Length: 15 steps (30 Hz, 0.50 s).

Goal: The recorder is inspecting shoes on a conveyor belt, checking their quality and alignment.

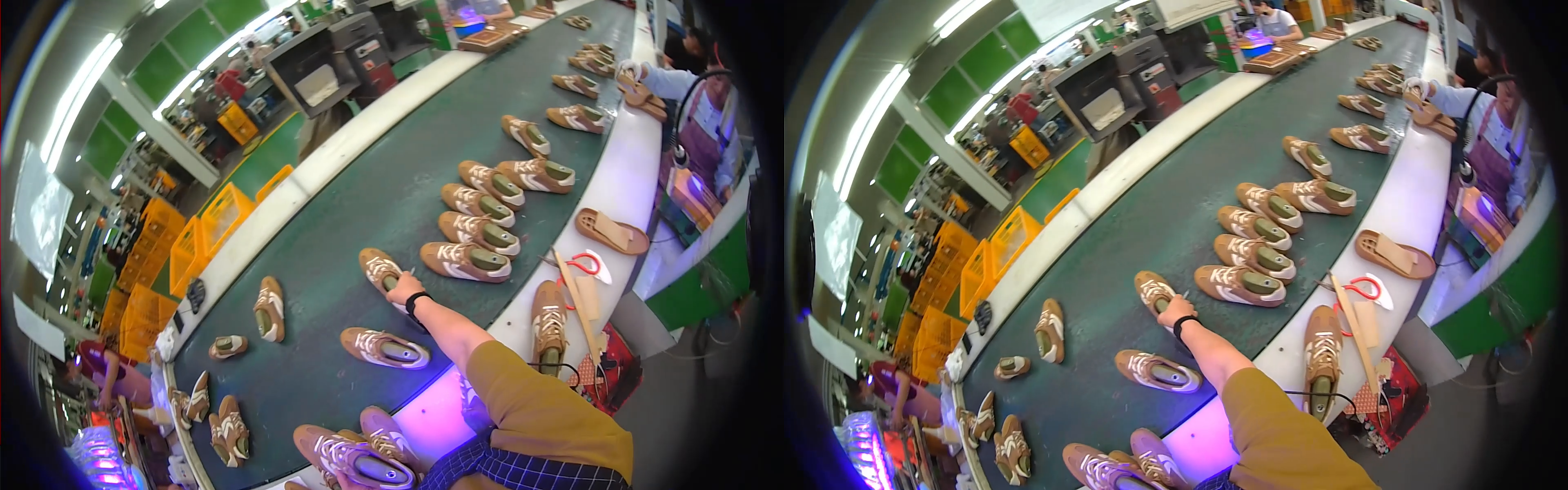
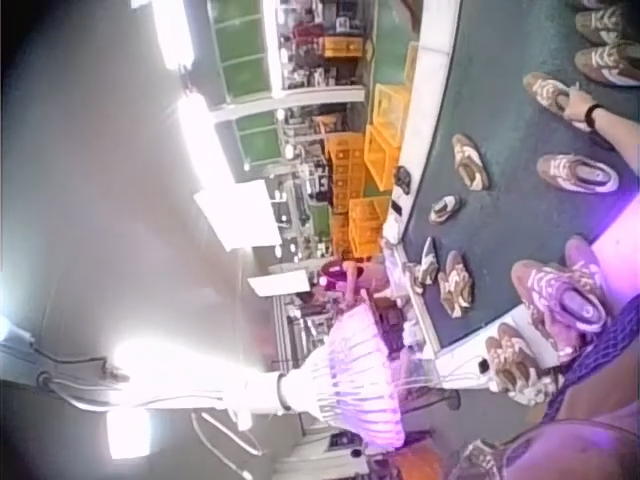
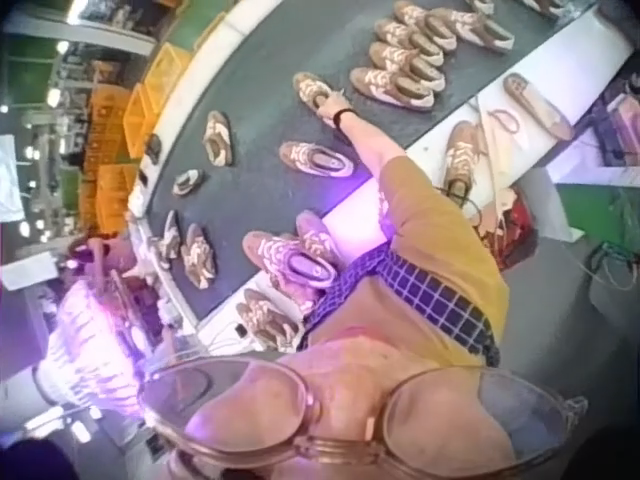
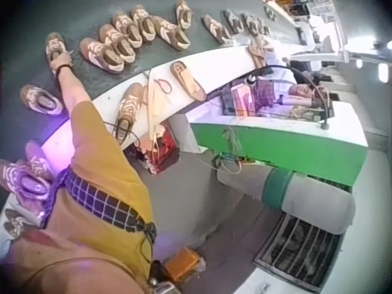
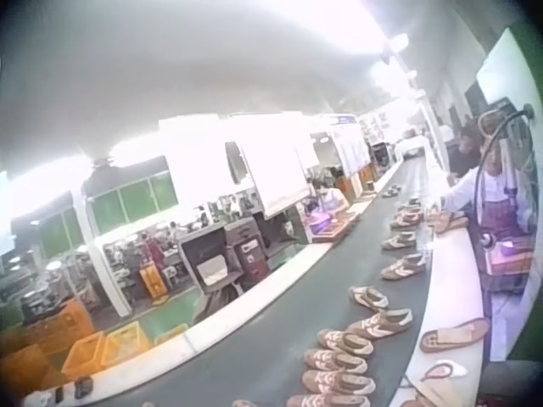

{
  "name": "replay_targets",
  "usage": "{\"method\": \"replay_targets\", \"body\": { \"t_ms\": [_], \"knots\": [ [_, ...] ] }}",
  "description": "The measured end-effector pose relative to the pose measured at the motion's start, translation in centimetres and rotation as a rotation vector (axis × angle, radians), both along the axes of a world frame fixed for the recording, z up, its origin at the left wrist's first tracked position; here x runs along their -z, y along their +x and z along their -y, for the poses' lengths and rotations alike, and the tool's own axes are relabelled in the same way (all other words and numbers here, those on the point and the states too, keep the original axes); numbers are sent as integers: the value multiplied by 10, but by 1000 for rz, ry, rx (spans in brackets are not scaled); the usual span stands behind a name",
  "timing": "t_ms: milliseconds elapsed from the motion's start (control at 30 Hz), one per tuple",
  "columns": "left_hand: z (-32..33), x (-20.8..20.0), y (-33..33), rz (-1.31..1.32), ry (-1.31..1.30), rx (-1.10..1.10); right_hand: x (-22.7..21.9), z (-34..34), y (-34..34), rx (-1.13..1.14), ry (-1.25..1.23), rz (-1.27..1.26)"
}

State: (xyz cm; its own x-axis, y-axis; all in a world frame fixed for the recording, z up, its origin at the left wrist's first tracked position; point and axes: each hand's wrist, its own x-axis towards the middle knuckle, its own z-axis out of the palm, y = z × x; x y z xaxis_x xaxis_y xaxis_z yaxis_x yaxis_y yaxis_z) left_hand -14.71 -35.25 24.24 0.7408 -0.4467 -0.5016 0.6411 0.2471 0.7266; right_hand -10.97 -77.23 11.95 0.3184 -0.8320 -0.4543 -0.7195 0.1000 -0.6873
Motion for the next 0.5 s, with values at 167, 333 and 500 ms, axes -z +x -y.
{"method": "replay_targets", "body": {
  "t_ms": [167, 333, 500],
  "knots": [
    [15, -6, 4, -21, -48, 54, -23, 14, -36, 41, 567, 776],
    [19, -13, 5, -50, -157, 112, -93, -38, -99, -143, 736, 1139],
    [3, -21, 0, -104, -347, 172, -161, -127, -180, -239, 790, 1333]
  ]
}}
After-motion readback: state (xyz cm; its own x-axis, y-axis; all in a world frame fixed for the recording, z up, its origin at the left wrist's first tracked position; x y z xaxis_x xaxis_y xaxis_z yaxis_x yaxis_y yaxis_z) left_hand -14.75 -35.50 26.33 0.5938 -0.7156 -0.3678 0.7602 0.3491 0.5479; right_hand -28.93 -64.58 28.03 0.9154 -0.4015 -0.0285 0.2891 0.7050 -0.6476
